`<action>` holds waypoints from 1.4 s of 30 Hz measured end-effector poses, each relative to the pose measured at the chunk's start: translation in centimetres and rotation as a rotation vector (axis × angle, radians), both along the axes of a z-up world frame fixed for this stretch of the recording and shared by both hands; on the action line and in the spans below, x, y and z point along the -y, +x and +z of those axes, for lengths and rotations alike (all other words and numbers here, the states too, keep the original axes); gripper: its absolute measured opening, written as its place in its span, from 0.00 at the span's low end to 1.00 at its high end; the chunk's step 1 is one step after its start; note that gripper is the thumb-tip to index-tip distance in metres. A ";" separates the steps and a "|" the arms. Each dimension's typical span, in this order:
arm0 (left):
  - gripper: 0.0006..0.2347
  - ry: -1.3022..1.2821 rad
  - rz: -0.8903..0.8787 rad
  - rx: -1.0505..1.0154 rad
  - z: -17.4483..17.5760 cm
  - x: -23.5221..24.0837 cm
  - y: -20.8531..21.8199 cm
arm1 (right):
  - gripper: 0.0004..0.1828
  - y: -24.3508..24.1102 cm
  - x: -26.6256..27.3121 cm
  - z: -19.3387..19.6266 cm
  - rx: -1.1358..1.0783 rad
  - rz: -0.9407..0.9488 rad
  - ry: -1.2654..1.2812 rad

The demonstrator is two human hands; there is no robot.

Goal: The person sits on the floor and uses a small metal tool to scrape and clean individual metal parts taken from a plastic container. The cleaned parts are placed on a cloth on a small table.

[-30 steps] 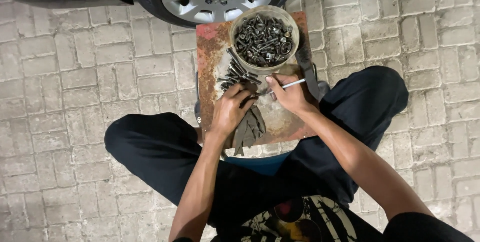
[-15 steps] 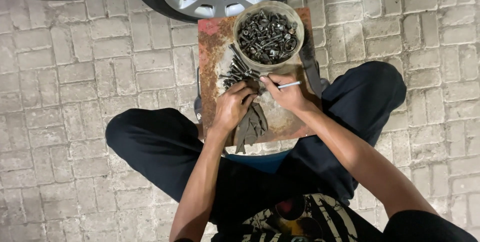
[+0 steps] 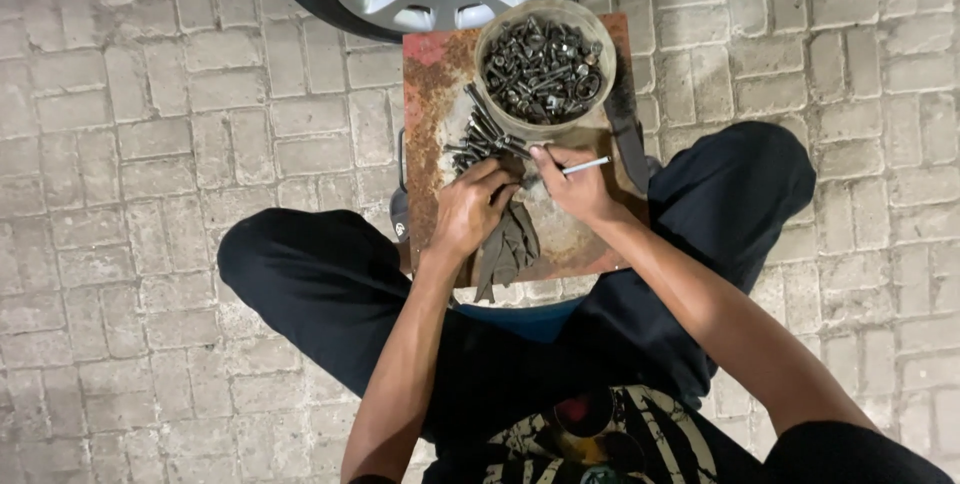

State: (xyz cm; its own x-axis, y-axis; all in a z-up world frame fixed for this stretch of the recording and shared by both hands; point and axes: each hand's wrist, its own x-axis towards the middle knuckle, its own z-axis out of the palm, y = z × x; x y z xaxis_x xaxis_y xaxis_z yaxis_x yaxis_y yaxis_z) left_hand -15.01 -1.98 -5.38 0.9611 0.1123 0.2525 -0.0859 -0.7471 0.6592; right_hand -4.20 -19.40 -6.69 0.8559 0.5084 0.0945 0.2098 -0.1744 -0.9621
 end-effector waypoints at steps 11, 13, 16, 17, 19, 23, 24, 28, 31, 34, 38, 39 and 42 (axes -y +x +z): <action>0.04 0.012 -0.016 -0.033 2.1 0.1 0.3 | 0.30 -0.4 0.1 0.7 -0.028 -0.073 0.054; 0.04 0.027 -0.011 -0.038 0.9 0.1 0.3 | 0.28 -0.1 -0.2 2.8 -0.021 -0.060 0.047; 0.05 0.026 -0.005 -0.038 1.1 0.0 0.4 | 0.27 -0.5 -0.5 2.8 0.041 -0.037 0.038; 0.05 0.011 -0.012 -0.030 1.4 0.1 0.4 | 0.29 -0.8 -0.5 2.2 0.098 -0.033 0.036; 0.05 0.014 -0.004 -0.044 0.4 0.0 0.0 | 0.29 -1.0 -0.4 2.5 0.152 -0.028 0.006; 0.04 0.038 -0.002 -0.043 -0.5 -0.1 0.3 | 0.29 -0.4 -0.7 3.6 0.233 -0.018 0.000; 0.04 0.040 -0.003 -0.041 -0.4 -0.1 0.3 | 0.29 -0.3 -0.4 2.8 0.236 -0.020 0.002; 0.04 0.041 -0.003 -0.047 0.2 -0.1 0.1 | 0.27 -0.4 0.4 -0.6 0.080 -0.044 0.095; 0.04 0.034 -0.005 -0.046 0.8 -0.1 0.3 | 0.27 -0.3 0.3 0.1 0.102 -0.009 0.083; 0.05 0.043 -0.004 -0.045 0.6 -0.1 0.3 | 0.28 -0.8 -0.2 2.0 0.236 0.006 0.031; 0.05 0.045 -0.001 -0.042 -0.8 -0.1 0.3 | 0.26 -1.2 -0.3 3.1 0.361 0.023 0.002; 0.05 0.046 -0.002 -0.040 -0.9 -0.2 0.3 | 0.26 -0.9 -0.1 1.3 0.363 0.022 0.003; 0.05 0.040 -0.020 -0.017 -0.8 -0.3 0.2 | 0.27 -0.3 0.3 -1.8 0.213 -0.008 0.091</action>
